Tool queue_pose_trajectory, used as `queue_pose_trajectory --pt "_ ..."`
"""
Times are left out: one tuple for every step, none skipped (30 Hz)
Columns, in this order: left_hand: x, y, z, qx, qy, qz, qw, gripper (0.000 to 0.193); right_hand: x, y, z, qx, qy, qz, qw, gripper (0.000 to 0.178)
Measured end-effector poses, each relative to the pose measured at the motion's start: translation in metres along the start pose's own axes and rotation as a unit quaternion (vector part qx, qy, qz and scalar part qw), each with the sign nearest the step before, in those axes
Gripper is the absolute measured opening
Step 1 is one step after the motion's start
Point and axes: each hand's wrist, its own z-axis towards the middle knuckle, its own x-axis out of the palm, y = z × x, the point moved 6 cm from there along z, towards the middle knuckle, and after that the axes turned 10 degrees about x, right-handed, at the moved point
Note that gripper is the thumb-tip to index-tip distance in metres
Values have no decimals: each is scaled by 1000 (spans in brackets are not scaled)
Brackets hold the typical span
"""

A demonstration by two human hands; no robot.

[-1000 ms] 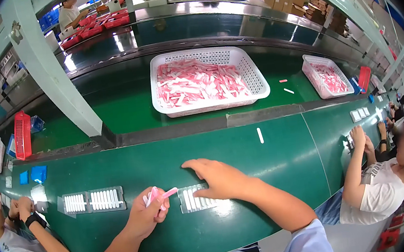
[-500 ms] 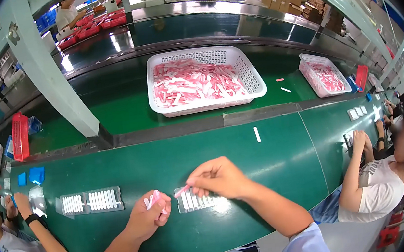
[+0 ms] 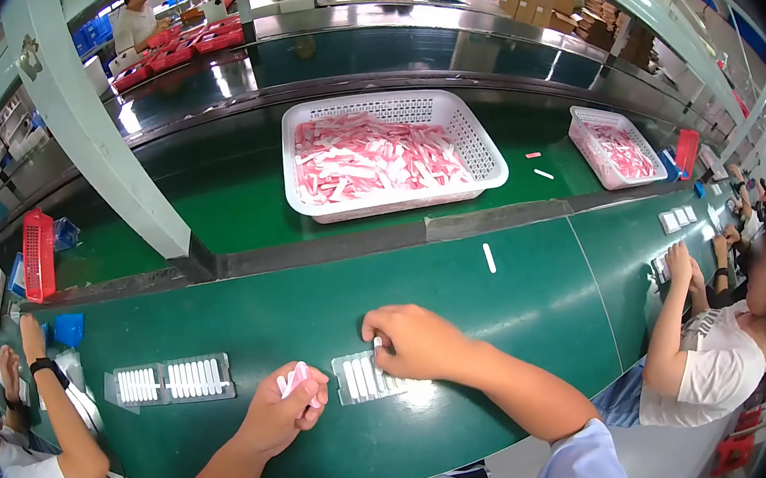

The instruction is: The person assembles small white plastic components into clear plastic trays by hand.

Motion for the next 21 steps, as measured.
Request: queue_pose_trajectory --pt "0 0 0 0 5 -1 1000 15 2 -5 4 -7 25 0 1000 22" --pt "1 1 0 0 11 -1 1000 15 2 -9 5 -7 25 -1 1000 22" --pt "1 1 0 0 10 -2 1000 15 4 -12 7 -14 42 15 999 23" --pt "1 1 0 2 13 3 1000 15 6 -12 8 -21 59 30 998 23" --pt "1 1 0 3 16 7 1000 15 6 -9 7 -22 60 29 998 23" --pt "1 0 0 4 15 6 1000 15 7 -2 4 -13 65 8 998 24" --pt "0 1 0 -1 15 4 1000 16 8 1 3 -4 70 -13 997 24" --pt "0 1 0 -6 14 1 1000 16 6 -1 4 -4 71 -13 997 24" --pt "0 1 0 -5 13 1 1000 16 5 -4 6 4 86 3 996 26" --pt "0 1 0 -6 13 0 1000 16 5 -7 7 12 101 19 995 29" --pt "0 1 0 -7 13 -1 1000 16 5 -7 7 12 102 19 995 29" --pt "0 0 -1 -7 12 -1 1000 16 5 -6 6 11 100 18 995 31" --pt "0 0 -1 -6 14 -2 1000 16 5 -6 6 9 97 18 995 33" --pt "0 0 -1 -5 15 -3 1000 16 6 -6 7 9 98 18 995 33" --pt "1 0 -1 -6 17 -3 1000 16 6 -4 5 2 101 5 995 36" --pt "2 0 0 -6 20 -4 1000 16 6 -3 3 -5 103 -7 995 38" --pt "3 1 0 -6 22 -6 1000 16 6 -6 1 -3 102 -8 995 38" --pt "3 1 0 -5 22 -5 1000 16 4 -5 0 -54 85 -7 995 41" --pt "3 2 0 -7 25 -4 1000 16 2 -1 -2 -105 68 -6 992 43" --pt "4 2 0 -8 29 -3 1000 17 1 1 -4 -105 66 -7 992 43" --pt "3 2 1 -8 26 -2 1000 17 -3 4 -2 -60 53 32 996 45"
